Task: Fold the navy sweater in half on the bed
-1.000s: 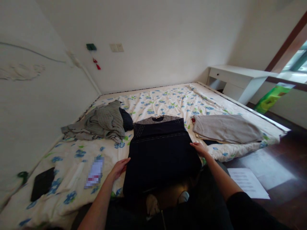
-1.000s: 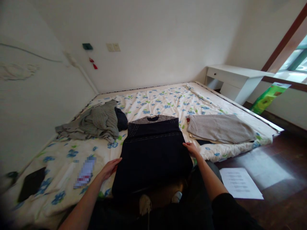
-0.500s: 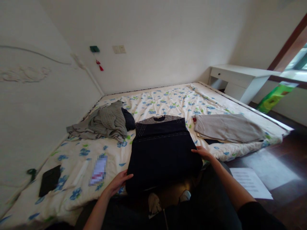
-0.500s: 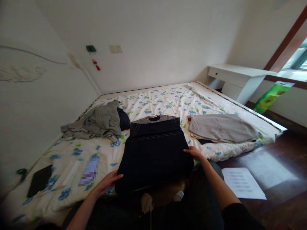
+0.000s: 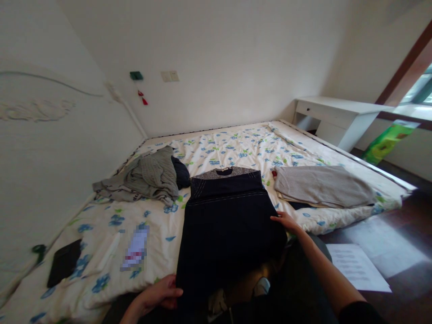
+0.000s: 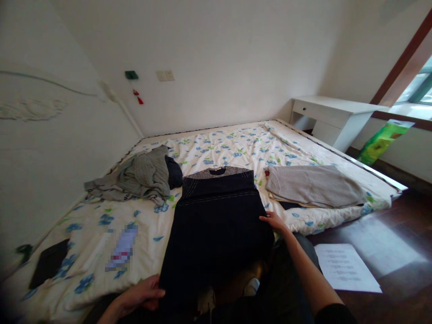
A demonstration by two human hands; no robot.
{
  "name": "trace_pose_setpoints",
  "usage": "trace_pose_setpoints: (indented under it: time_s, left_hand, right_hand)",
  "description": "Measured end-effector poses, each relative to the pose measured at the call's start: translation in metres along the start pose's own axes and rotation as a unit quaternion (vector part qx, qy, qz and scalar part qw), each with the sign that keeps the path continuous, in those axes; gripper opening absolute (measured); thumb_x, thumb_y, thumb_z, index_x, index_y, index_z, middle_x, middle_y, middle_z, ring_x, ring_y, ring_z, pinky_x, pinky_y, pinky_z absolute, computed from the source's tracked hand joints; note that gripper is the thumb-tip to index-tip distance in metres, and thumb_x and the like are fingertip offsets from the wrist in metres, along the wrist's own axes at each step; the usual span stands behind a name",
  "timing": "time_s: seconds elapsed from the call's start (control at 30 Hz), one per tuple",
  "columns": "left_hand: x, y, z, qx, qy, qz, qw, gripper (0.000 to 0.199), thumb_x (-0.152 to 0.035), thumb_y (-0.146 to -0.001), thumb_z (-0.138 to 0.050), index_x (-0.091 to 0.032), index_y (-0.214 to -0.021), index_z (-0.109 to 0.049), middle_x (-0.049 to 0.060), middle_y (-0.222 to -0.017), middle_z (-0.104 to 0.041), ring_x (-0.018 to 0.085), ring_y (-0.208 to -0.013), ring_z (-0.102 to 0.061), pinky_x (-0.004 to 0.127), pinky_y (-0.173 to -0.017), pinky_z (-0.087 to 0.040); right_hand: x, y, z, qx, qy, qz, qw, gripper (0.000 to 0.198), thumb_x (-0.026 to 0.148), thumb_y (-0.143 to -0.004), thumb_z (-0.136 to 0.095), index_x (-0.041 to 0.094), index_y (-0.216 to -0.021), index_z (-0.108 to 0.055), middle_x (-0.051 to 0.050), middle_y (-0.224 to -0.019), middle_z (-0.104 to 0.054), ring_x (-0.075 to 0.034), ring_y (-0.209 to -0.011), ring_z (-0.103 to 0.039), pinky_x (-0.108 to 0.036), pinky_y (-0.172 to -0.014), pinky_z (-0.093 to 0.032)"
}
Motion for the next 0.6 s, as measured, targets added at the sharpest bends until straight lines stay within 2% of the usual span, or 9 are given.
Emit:
trace_pose_setpoints:
  time_s: [0.07, 0.13, 0.2, 0.27, 0.37, 0.47, 0.53, 0.6]
  left_hand:
    - [0.025, -0.005, 0.003, -0.023, -0.038, 0.024, 0.999, 0.074, -0.079, -0.038, -0.101, -0.026, -0.078, -0.068, 0.001, -0.066, -0.071, 0.028, -0.066, -0.077, 0.038, -0.066, -0.064]
    - [0.039, -0.009, 0.001, -0.014, -0.083, 0.047, 0.995, 0.071, -0.082, -0.041, -0.098, -0.026, -0.071, -0.067, 0.005, -0.065, -0.072, 0.028, -0.063, -0.076, 0.039, -0.064, -0.063]
    - [0.043, -0.011, -0.004, 0.025, -0.138, 0.078, 0.987, 0.068, -0.084, -0.043, -0.096, -0.025, -0.064, -0.070, 0.010, -0.071, -0.078, 0.029, -0.063, -0.077, 0.041, -0.065, -0.064]
    - [0.032, -0.013, -0.001, 0.058, -0.177, 0.094, 0.978, 0.067, -0.087, -0.049, -0.094, -0.025, -0.061, -0.074, 0.014, -0.076, -0.082, 0.030, -0.062, -0.077, 0.043, -0.064, -0.064]
    - [-0.009, -0.019, 0.025, 0.076, -0.185, 0.086, 0.976, 0.071, -0.095, -0.062, -0.083, -0.024, -0.061, -0.077, 0.018, -0.074, -0.082, 0.032, -0.057, -0.075, 0.046, -0.057, -0.063]
    - [-0.060, -0.039, 0.070, 0.056, -0.172, 0.079, 0.980, 0.067, -0.087, -0.067, -0.087, -0.022, -0.059, -0.074, 0.020, -0.068, -0.078, 0.032, -0.052, -0.072, 0.043, -0.050, -0.060]
    - [-0.101, -0.065, 0.108, -0.016, -0.142, 0.051, 0.988, 0.057, -0.073, -0.064, -0.097, -0.021, -0.060, -0.073, 0.017, -0.067, -0.078, 0.029, -0.051, -0.071, 0.037, -0.049, -0.057]
    - [-0.145, -0.098, 0.144, -0.114, -0.077, -0.015, 0.990, 0.048, -0.059, -0.060, -0.103, -0.020, -0.066, -0.075, 0.013, -0.072, -0.081, 0.025, -0.055, -0.072, 0.030, -0.050, -0.056]
  right_hand:
    - [0.000, -0.001, 0.000, -0.011, -0.008, 0.000, 1.000, 0.031, 0.033, -0.075, -0.098, 0.021, -0.098, -0.083, -0.011, -0.102, -0.087, -0.030, -0.094, -0.084, -0.039, -0.090, -0.070]
    - [-0.001, -0.002, -0.001, -0.011, -0.019, -0.002, 1.000, 0.030, 0.033, -0.075, -0.098, 0.022, -0.097, -0.082, -0.011, -0.103, -0.087, -0.030, -0.094, -0.084, -0.038, -0.088, -0.070]
    - [-0.003, -0.005, -0.002, -0.004, -0.027, -0.011, 1.000, 0.030, 0.034, -0.074, -0.097, 0.021, -0.097, -0.082, -0.011, -0.103, -0.087, -0.029, -0.091, -0.084, -0.037, -0.083, -0.070]
    - [-0.005, -0.010, 0.000, 0.002, -0.024, -0.020, 1.000, 0.031, 0.035, -0.074, -0.097, 0.020, -0.096, -0.081, -0.011, -0.102, -0.087, -0.027, -0.087, -0.083, -0.034, -0.076, -0.068]
    - [-0.001, -0.026, 0.013, -0.001, 0.013, -0.035, 0.999, 0.031, 0.037, -0.073, -0.099, 0.020, -0.093, -0.081, -0.009, -0.093, -0.085, -0.022, -0.077, -0.079, -0.027, -0.065, -0.062]
    - [0.018, -0.054, 0.040, -0.044, 0.060, -0.048, 0.996, 0.036, 0.032, -0.070, -0.101, 0.019, -0.098, -0.082, -0.006, -0.082, -0.081, -0.019, -0.069, -0.074, -0.026, -0.061, -0.058]
    - [0.045, -0.077, 0.063, -0.103, 0.082, -0.028, 0.991, 0.038, 0.025, -0.068, -0.100, 0.018, -0.100, -0.081, -0.004, -0.078, -0.079, -0.018, -0.066, -0.072, -0.025, -0.061, -0.057]
    - [0.073, -0.103, 0.077, -0.145, 0.062, 0.000, 0.987, 0.035, 0.020, -0.068, -0.098, 0.018, -0.098, -0.080, -0.004, -0.076, -0.076, -0.017, -0.067, -0.071, -0.025, -0.061, -0.058]
Point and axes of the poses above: each hand's wrist, its own y-axis away from the middle knuckle, its own z-axis out of the back of the hand, x = y × z, the point moved 9 cm from there along -y, towards the middle knuckle
